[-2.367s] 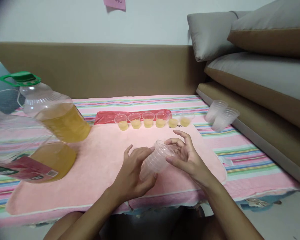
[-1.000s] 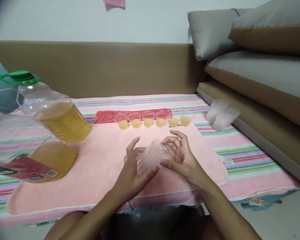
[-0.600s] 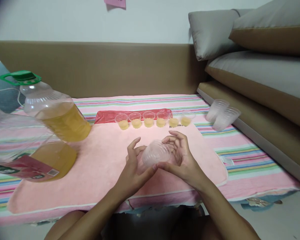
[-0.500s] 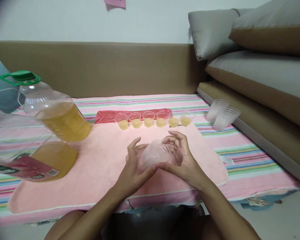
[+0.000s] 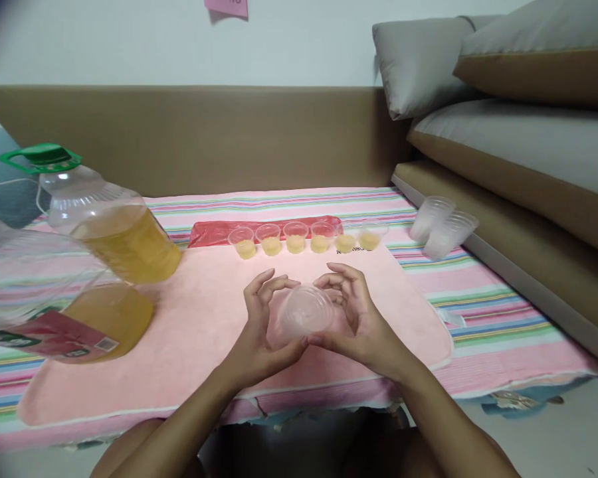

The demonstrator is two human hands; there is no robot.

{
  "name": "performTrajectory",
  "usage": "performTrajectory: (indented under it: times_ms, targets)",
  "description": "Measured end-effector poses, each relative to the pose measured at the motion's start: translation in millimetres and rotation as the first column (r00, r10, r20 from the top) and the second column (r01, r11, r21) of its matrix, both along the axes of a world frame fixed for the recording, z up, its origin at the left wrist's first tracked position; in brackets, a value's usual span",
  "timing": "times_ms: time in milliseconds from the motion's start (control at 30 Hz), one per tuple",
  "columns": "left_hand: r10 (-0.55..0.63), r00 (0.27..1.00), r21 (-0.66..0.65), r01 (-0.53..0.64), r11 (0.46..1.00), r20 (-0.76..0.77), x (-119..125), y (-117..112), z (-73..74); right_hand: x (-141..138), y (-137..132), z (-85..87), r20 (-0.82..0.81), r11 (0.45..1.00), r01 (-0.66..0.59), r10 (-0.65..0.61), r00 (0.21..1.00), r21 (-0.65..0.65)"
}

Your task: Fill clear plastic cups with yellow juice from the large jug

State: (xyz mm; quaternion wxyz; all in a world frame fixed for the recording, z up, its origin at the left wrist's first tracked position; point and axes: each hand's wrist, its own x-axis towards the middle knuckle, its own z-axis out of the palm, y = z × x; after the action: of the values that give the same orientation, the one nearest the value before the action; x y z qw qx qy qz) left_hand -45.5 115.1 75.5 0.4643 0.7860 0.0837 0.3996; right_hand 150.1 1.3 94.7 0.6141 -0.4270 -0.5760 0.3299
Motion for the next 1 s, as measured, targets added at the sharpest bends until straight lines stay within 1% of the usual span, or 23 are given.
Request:
performTrajectory:
  times_ms: [167,267,400,700,867,933,1000]
  targets:
    - [-0.03,0.999,-0.016,0.03,0.999,0.011,0,0,5.2,-2,1,-0.8,-0.006,1.0,-0.016,0.016,1.0,0.007]
    - [-0.032,0.999,0.008,0.032,0.999,0.024,-1,0,7.4,-2,2,-0.9,-0.008,1.0,-0.016,0.016,1.0,0.01]
    - [-0.018,1.0,0.031,0.017,0.999,0.021,-1,0,6.5,-2,3,-0.5,-0.017,1.0,-0.022,0.022,1.0,0.01]
    - [0.025,0.999,-0.01,-0.026,1.0,-0.027,-1,-1,3.6,-7,4,2.8,-0.049,0.999,-0.003,0.006,0.999,0.052]
    - [0.044,0.999,0.0,-0.044,0.999,-0.023,-1,1,1.8,-6,4,8.1,-0.084,0.996,0.049,-0.042,0.996,0.078]
    - [0.047,0.999,0.014,-0.047,0.999,-0.014,-1,1,0.9,-3,2,12.9,-0.102,0.993,0.084,-0.076,0.992,0.086]
    - [0.044,0.999,0.014,-0.044,0.999,-0.012,0,1,0.4,2,-2,20.1,-0.156,0.986,0.136,-0.12,0.98,0.093]
